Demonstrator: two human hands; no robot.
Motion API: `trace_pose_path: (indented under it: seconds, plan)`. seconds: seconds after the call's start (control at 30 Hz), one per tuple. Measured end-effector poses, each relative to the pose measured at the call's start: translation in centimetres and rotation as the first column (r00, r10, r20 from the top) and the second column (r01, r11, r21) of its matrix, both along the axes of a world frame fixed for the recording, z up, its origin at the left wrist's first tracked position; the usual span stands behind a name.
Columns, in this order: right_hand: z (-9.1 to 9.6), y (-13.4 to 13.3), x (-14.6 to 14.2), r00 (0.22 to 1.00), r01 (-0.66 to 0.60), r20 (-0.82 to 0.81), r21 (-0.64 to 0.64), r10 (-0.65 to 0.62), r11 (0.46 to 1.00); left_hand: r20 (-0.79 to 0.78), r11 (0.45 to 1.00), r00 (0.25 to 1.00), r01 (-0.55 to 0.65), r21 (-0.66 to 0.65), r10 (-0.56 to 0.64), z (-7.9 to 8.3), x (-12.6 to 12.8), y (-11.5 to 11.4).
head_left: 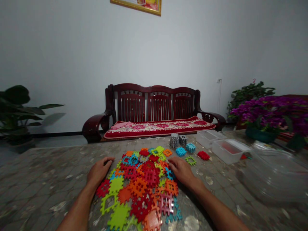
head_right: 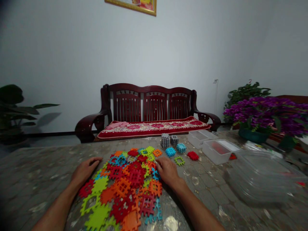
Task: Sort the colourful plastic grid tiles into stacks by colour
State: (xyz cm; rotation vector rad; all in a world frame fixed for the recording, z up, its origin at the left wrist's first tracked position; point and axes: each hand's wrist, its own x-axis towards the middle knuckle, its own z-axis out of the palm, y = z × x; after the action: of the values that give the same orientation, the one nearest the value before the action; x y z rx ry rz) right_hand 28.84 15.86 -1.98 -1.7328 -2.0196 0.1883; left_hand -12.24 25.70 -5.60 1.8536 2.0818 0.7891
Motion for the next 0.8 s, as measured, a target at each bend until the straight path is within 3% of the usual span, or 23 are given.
trace_pose_path:
  seconds: [0.2,0.43,0.6,0.8]
  plan:
    - [0.5,0.9,-0.9,0.999,-0.016,0.027,-0.114,0.019,0.993,0.001,1.0,1.0,-0.017,-0.005,0.017,-0.2,-0.1,0.1]
    - [-0.2,1.5,-0.5,0.976,0.043,-0.207,-0.119,-0.067,0.992,0.01,1.0,1.0,-0.003,0.014,0.003,-0.2,-0.1,0.1]
    - [-1.3,2.2,-0.6,0.858,0.038,-0.51,-0.067,-0.067,0.997,0.012,1.0,1.0,-0.001,0.013,0.001,0.2,0.1,-0.2]
    - [-2.1,3.0,-0.4,0.766,0.009,-0.643,0.016,0.003,1.0,-0.004,1.0,1.0,-0.008,-0.012,0.008,0.5,0.3,-0.4]
